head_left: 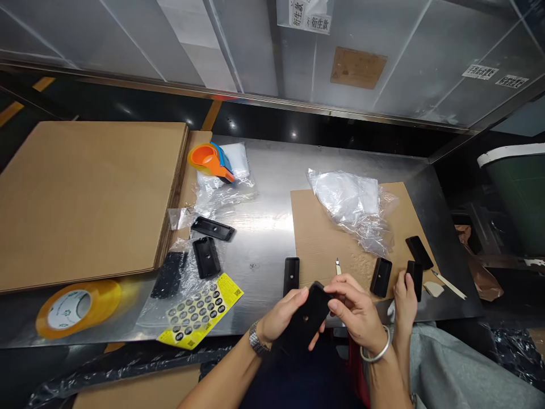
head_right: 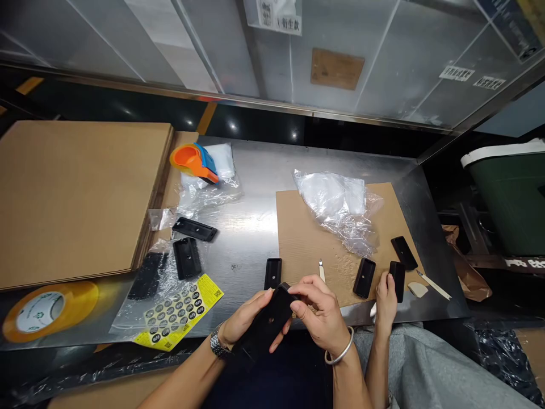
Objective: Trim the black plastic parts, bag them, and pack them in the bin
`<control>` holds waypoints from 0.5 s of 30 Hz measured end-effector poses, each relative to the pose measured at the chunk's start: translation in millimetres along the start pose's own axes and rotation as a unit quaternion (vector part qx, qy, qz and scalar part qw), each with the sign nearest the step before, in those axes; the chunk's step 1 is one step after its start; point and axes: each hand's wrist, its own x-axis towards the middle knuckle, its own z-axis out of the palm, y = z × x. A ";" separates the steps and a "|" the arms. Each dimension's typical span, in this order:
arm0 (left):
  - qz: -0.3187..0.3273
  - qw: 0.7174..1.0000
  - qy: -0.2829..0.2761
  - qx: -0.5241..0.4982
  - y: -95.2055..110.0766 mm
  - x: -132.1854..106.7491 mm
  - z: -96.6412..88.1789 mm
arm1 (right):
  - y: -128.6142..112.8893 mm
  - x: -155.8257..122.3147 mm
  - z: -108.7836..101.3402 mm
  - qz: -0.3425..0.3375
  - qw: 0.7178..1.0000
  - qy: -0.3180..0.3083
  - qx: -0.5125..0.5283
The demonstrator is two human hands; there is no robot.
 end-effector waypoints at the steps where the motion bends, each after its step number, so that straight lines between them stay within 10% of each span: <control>1: -0.006 1.000 0.003 -0.004 -0.3 0.5 -0.2 | 1.1 0.1 0.4 0.002 1.000 -0.001 0.008; 15: -0.047 0.987 0.051 -0.144 -1.2 8.0 0.3 | 18.9 6.3 16.6 0.080 0.973 0.180 0.117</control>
